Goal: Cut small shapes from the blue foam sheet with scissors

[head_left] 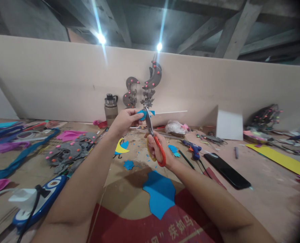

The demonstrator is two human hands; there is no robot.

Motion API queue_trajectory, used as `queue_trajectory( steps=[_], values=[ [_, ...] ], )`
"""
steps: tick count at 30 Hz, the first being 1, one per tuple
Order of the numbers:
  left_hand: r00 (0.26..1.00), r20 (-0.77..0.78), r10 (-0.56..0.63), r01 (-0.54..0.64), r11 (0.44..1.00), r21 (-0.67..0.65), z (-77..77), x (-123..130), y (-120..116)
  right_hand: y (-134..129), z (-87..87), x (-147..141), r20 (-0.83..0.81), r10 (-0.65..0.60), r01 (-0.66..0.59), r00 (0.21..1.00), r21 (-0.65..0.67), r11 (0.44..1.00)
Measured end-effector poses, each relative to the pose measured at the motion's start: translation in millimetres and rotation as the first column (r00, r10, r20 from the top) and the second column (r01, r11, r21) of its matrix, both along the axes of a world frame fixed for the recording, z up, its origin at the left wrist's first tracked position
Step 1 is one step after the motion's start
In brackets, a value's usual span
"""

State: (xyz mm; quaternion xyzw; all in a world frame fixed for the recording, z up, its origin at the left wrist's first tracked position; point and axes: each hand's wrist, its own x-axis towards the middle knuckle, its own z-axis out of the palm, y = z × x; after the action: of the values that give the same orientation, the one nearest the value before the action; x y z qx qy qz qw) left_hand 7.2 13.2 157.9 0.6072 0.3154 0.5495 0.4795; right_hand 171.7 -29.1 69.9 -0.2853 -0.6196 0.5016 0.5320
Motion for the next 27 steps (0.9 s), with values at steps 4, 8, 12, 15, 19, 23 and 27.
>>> queue_trajectory(
  steps=[4, 8, 12, 15, 19, 23, 27],
  values=[
    [1.000, 0.008, -0.001, 0.001, 1.000, 0.005, 0.4, -0.5, 0.7, -0.4, 0.0, -0.1, 0.014, -0.007, 0.007, 1.000, 0.002, 1.000],
    [1.000, 0.022, 0.008, -0.009, 1.000, 0.005, 2.5, 0.5, -2.3, -1.1, 0.3, 0.0, 0.019, -0.007, 0.007, 1.000, 0.000, 1.000],
    [0.998, 0.045, 0.037, -0.037, 0.999, -0.003, 3.5, 1.3, -3.9, -2.4, 0.9, 0.3, 0.036, -0.008, 0.008, 0.999, 0.001, 1.000],
    [0.998, 0.060, 0.035, -0.035, 0.999, 0.000, 2.2, 1.1, -1.4, -3.2, 2.1, 0.7, 0.048, -0.021, 0.020, 0.999, 0.015, 1.000],
    [0.995, 0.088, 0.039, -0.042, 0.998, 0.036, -0.5, 0.7, 2.6, -4.9, 5.2, 0.8, 0.094, -0.041, 0.035, 0.995, 0.060, 0.998],
    [0.995, 0.096, 0.042, -0.045, 0.998, 0.031, -1.7, 0.9, 4.0, -6.2, 7.0, 0.0, 0.108, -0.048, 0.042, 0.993, 0.059, 0.997],
    [0.994, 0.098, 0.039, -0.042, 0.999, 0.030, -2.4, 1.2, 4.5, -5.6, 5.8, 0.7, 0.126, -0.068, 0.059, 0.990, 0.073, 0.996]
  ],
)
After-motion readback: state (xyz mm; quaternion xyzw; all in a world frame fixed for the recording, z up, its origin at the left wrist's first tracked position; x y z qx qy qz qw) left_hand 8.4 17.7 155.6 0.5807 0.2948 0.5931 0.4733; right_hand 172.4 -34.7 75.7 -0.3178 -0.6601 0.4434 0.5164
